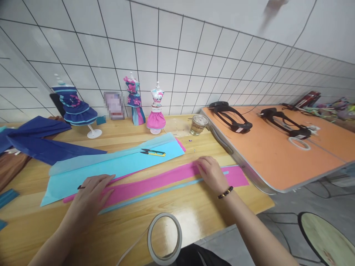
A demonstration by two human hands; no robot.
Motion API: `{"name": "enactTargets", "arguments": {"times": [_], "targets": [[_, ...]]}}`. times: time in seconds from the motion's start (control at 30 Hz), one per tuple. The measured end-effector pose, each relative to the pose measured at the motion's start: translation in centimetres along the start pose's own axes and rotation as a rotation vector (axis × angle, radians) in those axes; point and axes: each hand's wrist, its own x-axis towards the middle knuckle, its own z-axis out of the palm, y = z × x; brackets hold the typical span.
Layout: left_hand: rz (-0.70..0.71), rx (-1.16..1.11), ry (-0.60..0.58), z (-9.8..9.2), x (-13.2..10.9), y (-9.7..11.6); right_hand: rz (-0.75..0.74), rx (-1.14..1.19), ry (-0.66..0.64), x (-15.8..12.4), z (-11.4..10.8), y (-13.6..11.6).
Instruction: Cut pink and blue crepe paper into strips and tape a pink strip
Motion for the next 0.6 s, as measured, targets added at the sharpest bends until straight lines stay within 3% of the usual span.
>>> {"name": "enactTargets", "arguments": {"times": [0.17,0.4,0.6], "targets": [[0.073,0.026,-0.055,-0.3,0.0,0.9,-0.044,0.058,-0.067,-1.1,0.4,-1.4],[0.083,0.037,-0.114,0.3,-0.6,-0.1,-0.033,0.035,-0.129,-0.3,1.6,-0.6],[0.145,-0.086,-0.175,0.2,-0.3,0.6,-0.04,0.027,-0.134,0.0,1.8,-0.4]]}}
